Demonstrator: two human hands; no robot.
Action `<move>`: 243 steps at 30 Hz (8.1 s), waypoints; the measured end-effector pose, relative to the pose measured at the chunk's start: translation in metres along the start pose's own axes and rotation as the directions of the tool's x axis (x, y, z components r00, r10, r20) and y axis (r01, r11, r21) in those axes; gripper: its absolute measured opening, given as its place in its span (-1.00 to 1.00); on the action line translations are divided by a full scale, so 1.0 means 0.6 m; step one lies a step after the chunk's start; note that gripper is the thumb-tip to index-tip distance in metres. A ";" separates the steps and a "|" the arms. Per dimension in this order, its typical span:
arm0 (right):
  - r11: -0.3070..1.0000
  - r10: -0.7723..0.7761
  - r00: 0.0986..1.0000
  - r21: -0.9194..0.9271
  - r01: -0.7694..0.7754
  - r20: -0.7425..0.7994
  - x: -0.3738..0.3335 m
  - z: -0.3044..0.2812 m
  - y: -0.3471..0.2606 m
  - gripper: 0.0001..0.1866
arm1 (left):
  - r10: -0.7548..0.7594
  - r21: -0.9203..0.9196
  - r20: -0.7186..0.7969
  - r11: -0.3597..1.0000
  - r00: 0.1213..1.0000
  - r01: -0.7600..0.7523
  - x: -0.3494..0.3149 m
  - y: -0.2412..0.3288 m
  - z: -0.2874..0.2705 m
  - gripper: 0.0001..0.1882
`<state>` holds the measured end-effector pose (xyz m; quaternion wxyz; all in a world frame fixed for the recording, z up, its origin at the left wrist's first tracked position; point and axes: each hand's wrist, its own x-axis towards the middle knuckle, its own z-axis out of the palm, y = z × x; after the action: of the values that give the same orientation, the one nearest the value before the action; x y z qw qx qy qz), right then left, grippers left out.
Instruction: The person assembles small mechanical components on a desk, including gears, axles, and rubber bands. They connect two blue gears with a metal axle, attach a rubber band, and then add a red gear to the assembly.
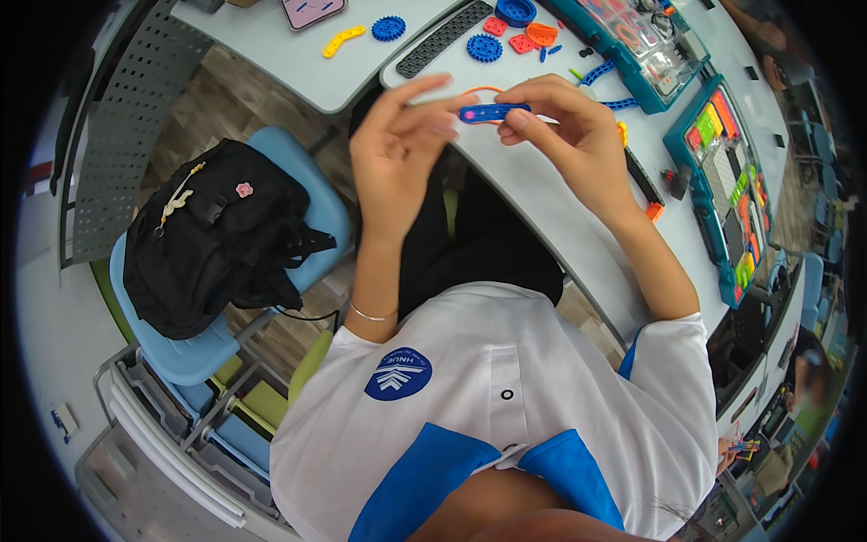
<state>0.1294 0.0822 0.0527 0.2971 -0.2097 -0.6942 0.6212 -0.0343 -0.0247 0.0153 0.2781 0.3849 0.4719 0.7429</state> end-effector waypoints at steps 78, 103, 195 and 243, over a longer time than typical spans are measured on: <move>0.892 0.049 0.998 -0.448 -0.065 -0.048 0.024 -0.041 -0.025 -0.76 | -0.507 -0.391 0.136 0.762 0.851 0.516 -0.024 -0.008 0.044 -0.56; 0.701 -0.280 0.920 -0.597 0.390 0.273 0.064 -0.047 -0.048 -0.50 | -0.445 -0.375 -0.109 0.846 0.889 0.378 -0.007 -0.027 0.026 -0.57; 0.837 -0.191 0.948 -0.463 0.292 0.253 0.039 -0.038 0.007 -0.57 | -0.477 -0.396 -0.119 0.827 0.871 0.398 -0.035 -0.047 0.049 -0.59; 0.452 -0.078 0.882 -0.772 0.447 0.465 0.349 -0.017 0.080 -0.48 | -0.532 -0.569 0.024 0.689 0.846 0.449 -0.012 -0.018 -0.022 -0.60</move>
<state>-0.0217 0.2346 0.0378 0.1122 -0.0981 -0.9754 0.1622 -0.0405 -0.0324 -0.0001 0.5315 0.0924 0.3401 0.7703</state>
